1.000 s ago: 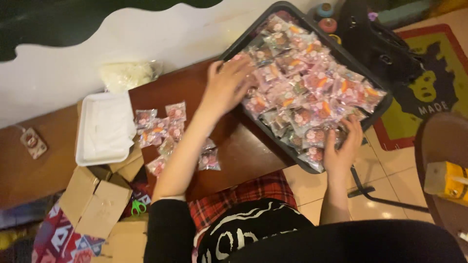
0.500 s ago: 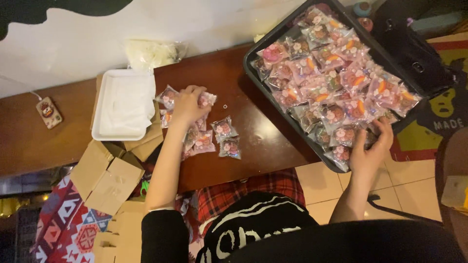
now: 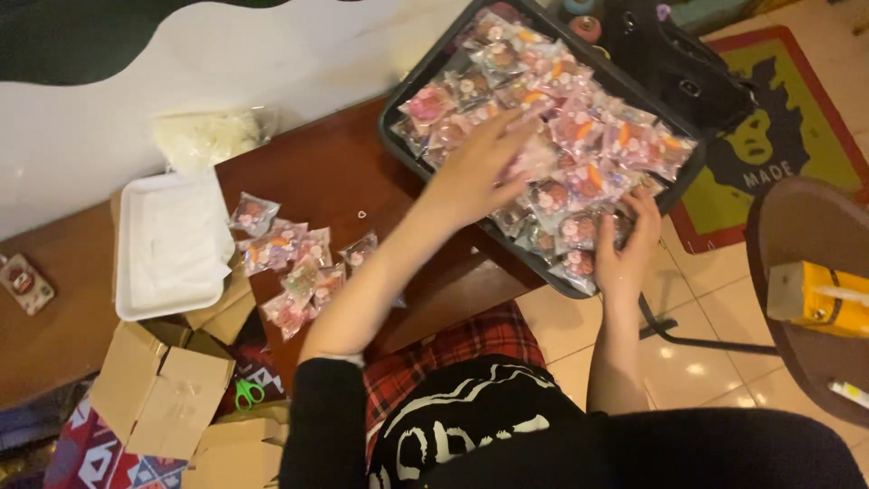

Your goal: Sorting small packaged custom items from a pile and arranging them neatly on a large tray.

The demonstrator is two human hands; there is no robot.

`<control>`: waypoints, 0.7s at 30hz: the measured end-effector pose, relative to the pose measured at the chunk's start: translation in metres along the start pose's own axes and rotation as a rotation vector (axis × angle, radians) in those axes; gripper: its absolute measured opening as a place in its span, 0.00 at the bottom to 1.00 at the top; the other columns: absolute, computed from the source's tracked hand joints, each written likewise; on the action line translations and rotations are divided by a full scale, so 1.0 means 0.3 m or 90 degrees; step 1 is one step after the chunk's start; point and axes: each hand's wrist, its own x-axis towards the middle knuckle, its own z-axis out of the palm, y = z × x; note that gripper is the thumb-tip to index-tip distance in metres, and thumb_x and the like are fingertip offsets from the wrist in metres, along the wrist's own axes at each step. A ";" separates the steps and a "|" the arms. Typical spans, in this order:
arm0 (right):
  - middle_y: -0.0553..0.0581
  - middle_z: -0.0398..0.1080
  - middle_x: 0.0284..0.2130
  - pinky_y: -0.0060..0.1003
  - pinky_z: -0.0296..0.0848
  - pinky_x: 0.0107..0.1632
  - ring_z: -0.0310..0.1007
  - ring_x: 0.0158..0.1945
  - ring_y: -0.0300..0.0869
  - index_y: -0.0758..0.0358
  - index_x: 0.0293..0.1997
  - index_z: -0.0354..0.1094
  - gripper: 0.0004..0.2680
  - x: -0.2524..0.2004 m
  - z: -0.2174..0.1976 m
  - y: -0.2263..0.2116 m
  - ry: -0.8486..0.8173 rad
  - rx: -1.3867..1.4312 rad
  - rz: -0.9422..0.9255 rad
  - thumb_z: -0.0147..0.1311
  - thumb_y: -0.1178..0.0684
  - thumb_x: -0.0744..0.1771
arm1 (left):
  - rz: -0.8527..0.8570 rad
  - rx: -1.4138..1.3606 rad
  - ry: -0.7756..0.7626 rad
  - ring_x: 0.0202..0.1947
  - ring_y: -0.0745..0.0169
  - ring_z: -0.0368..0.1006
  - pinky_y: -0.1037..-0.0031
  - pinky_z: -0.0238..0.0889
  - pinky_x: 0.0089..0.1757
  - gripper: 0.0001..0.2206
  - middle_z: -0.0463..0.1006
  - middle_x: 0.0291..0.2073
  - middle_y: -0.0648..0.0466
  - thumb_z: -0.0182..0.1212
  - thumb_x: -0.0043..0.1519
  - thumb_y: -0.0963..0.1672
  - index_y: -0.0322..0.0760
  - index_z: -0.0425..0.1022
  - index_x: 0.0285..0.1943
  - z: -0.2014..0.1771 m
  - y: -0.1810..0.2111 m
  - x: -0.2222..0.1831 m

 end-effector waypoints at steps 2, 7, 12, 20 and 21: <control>0.70 0.63 0.67 0.51 0.56 0.74 0.58 0.74 0.61 0.67 0.62 0.64 0.13 -0.006 0.004 0.001 0.009 0.000 0.007 0.56 0.58 0.70 | 0.006 0.017 0.011 0.68 0.40 0.65 0.58 0.62 0.65 0.32 0.64 0.70 0.42 0.70 0.59 0.44 0.42 0.63 0.74 0.177 -0.043 0.042; 0.69 0.62 0.67 0.52 0.55 0.74 0.56 0.74 0.61 0.66 0.62 0.64 0.13 0.005 -0.003 -0.003 0.000 0.003 -0.004 0.55 0.58 0.70 | 0.010 0.184 0.012 0.69 0.29 0.55 0.43 0.51 0.61 0.32 0.59 0.70 0.39 0.70 0.56 0.52 0.42 0.65 0.69 0.274 -0.036 0.084; 0.69 0.61 0.68 0.52 0.55 0.74 0.56 0.74 0.61 0.66 0.63 0.64 0.14 -0.002 -0.001 0.003 -0.012 0.008 -0.002 0.56 0.58 0.69 | -0.104 0.204 -0.039 0.73 0.32 0.52 0.42 0.47 0.64 0.32 0.56 0.75 0.39 0.66 0.63 0.55 0.46 0.64 0.75 0.006 -0.118 -0.062; 0.69 0.59 0.70 0.53 0.53 0.75 0.55 0.75 0.61 0.65 0.70 0.64 0.15 -0.003 -0.006 0.025 -0.050 -0.008 -0.062 0.52 0.56 0.73 | -0.588 0.466 -0.069 0.73 0.22 0.39 0.30 0.36 0.61 0.39 0.47 0.75 0.36 0.67 0.58 0.57 0.44 0.59 0.76 -0.406 -0.435 -0.642; 0.69 0.59 0.70 0.53 0.54 0.75 0.55 0.75 0.61 0.65 0.68 0.64 0.14 -0.004 -0.006 0.028 -0.040 -0.010 -0.061 0.52 0.55 0.73 | -0.670 0.495 -0.041 0.72 0.18 0.37 0.30 0.35 0.62 0.40 0.45 0.76 0.32 0.67 0.57 0.56 0.43 0.57 0.77 -0.434 -0.493 -0.730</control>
